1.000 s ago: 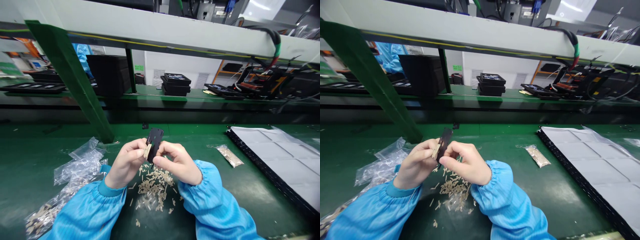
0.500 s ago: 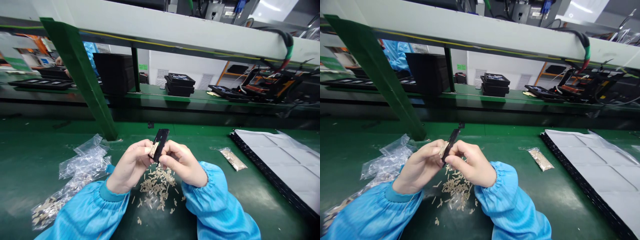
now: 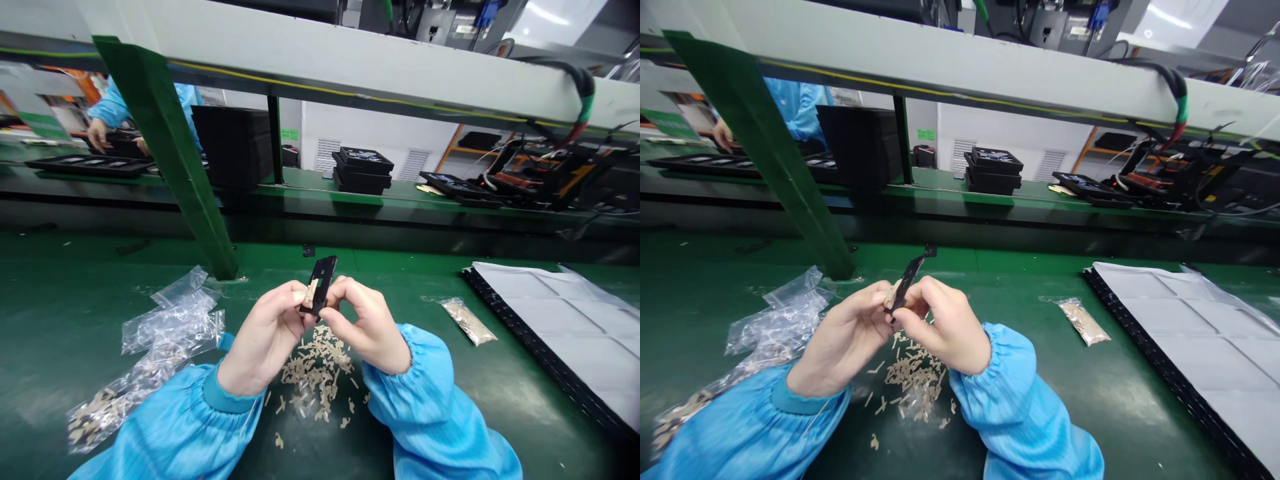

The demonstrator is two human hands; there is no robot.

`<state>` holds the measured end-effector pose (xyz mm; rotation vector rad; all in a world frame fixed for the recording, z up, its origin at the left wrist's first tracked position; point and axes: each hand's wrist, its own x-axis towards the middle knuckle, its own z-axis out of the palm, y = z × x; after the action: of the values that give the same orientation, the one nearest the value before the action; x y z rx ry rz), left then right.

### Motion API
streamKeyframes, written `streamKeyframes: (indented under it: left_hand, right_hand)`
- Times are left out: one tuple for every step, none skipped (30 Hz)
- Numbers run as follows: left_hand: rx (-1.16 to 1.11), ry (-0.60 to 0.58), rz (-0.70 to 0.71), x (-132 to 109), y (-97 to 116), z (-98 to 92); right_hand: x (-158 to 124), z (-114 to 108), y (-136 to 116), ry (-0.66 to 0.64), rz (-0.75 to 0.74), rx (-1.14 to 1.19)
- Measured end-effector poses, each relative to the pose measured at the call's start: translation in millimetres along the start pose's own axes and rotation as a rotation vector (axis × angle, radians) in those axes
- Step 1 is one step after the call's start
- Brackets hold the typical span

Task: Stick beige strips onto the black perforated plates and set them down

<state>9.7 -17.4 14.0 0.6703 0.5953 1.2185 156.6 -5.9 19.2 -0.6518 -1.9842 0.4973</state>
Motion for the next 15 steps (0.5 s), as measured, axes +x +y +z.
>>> streamKeyframes:
  left_hand:
    - [-0.012,0.000,0.000,-0.2,-0.6,0.2]
    - [-0.023,-0.002,0.001,-0.3,-1.3,0.4]
    - [-0.031,-0.005,0.006,-0.5,-1.9,0.6]
    - [-0.037,-0.007,0.012,-0.6,-2.5,0.8]
    - [-0.040,-0.009,0.019,-0.6,-3.0,1.1]
    - [-0.044,-0.011,0.023,-0.6,-3.5,1.3]
    - [-0.049,-0.012,0.026,-0.6,-4.0,1.5]
    - [-0.056,-0.014,0.027,-0.7,-4.4,1.6]
    - [-0.064,-0.016,0.028,-0.8,-4.9,1.7]
    - [-0.073,-0.019,0.029,-0.9,-5.3,1.8]
    - [-0.082,-0.023,0.031,-1.1,-5.8,1.9]
    - [-0.088,-0.026,0.033,-1.3,-6.3,2.1]
    - [-0.092,-0.028,0.034,-1.6,-6.8,2.2]
    - [-0.093,-0.026,0.035,-1.9,-7.1,2.4]
    - [-0.093,-0.019,0.035,-2.1,-7.4,2.5]
  right_hand:
    - [-0.1,0.9,0.8,0.017,-0.010,-0.025]
    - [-0.3,1.6,1.4,0.032,-0.018,-0.049]
    - [-0.5,2.3,1.9,0.043,-0.025,-0.072]
    - [-0.6,2.8,2.1,0.051,-0.036,-0.095]
    - [-0.8,3.3,2.1,0.060,-0.050,-0.117]
    - [-0.9,3.8,2.0,0.067,-0.066,-0.139]
    - [-1.0,4.3,2.0,0.077,-0.084,-0.161]
    - [-1.2,4.9,2.0,0.089,-0.100,-0.185]
    - [-1.4,5.7,2.2,0.102,-0.116,-0.210]
    - [-1.7,6.5,2.6,0.117,-0.133,-0.235]
    - [-2.2,7.3,3.3,0.132,-0.152,-0.258]
    - [-2.7,8.2,4.2,0.144,-0.171,-0.281]
    - [-3.3,9.0,5.3,0.154,-0.190,-0.306]
    - [-3.8,9.7,6.6,0.161,-0.208,-0.332]
    - [-4.2,10.2,7.8,0.167,-0.226,-0.360]
